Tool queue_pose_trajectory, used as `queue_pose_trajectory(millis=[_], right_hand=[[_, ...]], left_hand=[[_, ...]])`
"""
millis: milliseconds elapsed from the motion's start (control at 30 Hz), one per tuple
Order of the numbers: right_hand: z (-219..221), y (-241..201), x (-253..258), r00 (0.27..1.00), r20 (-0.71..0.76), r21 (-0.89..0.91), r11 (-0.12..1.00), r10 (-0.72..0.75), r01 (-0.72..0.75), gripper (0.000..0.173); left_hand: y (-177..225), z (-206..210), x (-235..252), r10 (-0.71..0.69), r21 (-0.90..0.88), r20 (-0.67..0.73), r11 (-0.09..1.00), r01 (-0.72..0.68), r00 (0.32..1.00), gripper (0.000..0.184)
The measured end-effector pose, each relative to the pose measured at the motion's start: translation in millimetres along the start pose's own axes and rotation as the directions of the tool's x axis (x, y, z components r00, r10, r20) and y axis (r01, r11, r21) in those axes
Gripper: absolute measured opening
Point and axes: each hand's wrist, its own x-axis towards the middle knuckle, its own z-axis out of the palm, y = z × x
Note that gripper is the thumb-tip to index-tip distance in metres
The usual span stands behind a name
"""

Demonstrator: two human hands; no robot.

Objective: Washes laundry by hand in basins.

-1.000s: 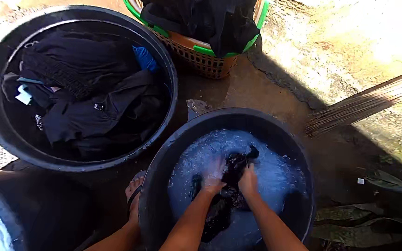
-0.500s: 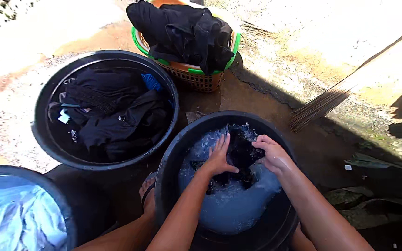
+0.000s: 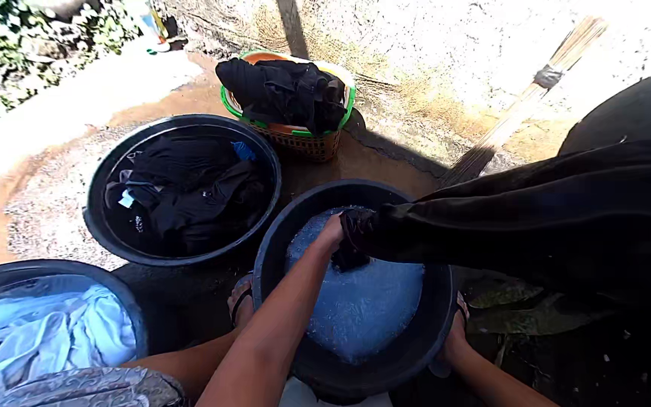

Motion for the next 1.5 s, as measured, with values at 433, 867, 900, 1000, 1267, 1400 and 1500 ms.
queue_pose_trajectory(millis=[433,867,900,1000,1267,1400,1500], right_hand=[[-104,348,172,0.901,0.411,-0.799,0.531,0.139,0.282,0.133],[-22,273,109,0.955,0.297,0.799,0.546,0.005,-0.252,0.039],[-17,275,103,0.938,0.346,0.814,0.496,0.004,-0.303,0.044],[-17,299,96,0.91,0.415,0.849,0.358,-0.002,-0.387,0.047],[-99,397,121,0.748,0.617,0.379,0.74,0.244,-0.555,0.066],[-85,396,131,0.637,0.715,0.447,0.514,0.286,-0.732,0.096],[-56,372,152,0.739,0.625,0.571,0.498,0.253,-0.653,0.08]], left_hand=[[145,55,-124,0.26,-0.433,0.524,0.902,-0.009,0.811,0.064],[-6,40,-100,-0.055,-0.851,-0.168,0.512,-0.117,0.984,0.054],[-16,53,-101,-0.095,-0.911,-0.096,0.41,-0.049,0.991,0.064],[-26,67,-102,0.008,-0.985,-0.026,0.173,-0.027,1.0,0.089],[23,22,-76,0.353,-0.762,-0.099,0.575,-0.299,0.931,0.031],[47,32,-97,0.316,-0.509,0.121,0.833,-0.215,0.941,0.046],[33,33,-99,0.372,-0.389,0.257,0.885,-0.257,0.892,0.075]])
